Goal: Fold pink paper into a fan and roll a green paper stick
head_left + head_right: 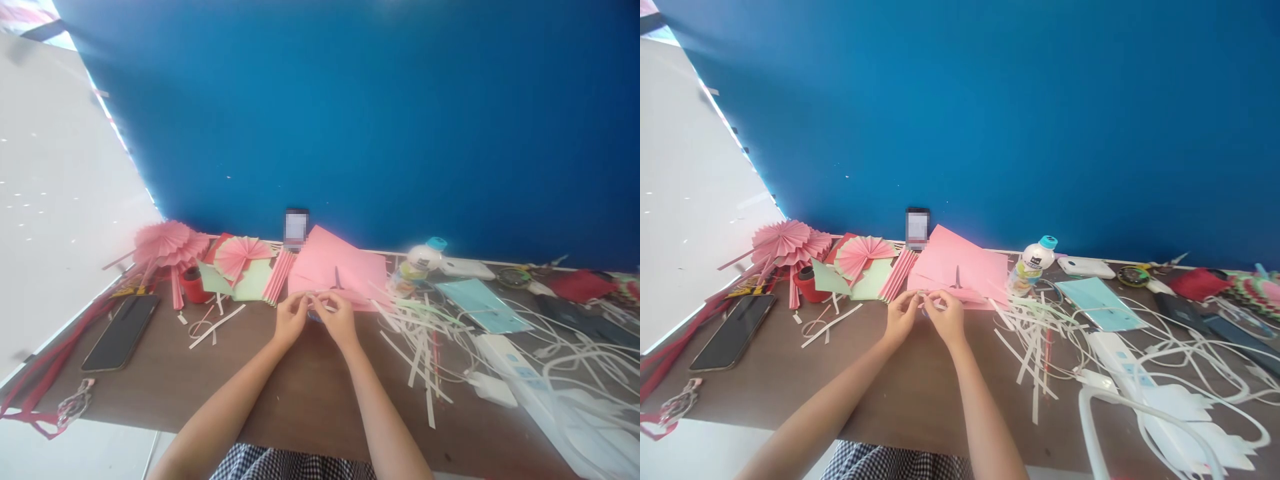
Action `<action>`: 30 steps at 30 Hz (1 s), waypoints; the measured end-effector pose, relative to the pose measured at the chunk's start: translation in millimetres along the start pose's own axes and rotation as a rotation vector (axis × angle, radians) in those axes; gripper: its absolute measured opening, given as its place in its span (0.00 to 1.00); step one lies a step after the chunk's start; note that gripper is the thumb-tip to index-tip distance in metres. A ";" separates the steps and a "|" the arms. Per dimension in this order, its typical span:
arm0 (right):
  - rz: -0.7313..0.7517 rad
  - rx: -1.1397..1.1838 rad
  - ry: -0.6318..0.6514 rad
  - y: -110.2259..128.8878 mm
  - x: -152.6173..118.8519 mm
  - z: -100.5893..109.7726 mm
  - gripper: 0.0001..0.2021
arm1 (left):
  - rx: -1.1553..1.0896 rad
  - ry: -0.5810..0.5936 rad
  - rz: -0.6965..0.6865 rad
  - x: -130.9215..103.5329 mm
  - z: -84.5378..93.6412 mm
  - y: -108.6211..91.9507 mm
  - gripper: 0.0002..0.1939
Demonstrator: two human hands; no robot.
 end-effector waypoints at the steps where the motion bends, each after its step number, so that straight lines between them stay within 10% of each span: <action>1: -0.003 -0.004 -0.003 -0.1 -0.2 0.1 0.08 | 0.000 -0.001 -0.004 -0.2 0.1 0.2 0.13; 30: 0.481 -0.721 0.076 6.1 -0.9 22.3 0.17 | 0.056 -0.218 -0.015 21.9 27.6 24.1 0.14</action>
Point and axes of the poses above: each hand's wrist, its own x-axis towards the middle knuckle, its own z-axis out of the back of the hand, y = z × x, the point moved 4 cm from there along x, towards the middle knuckle
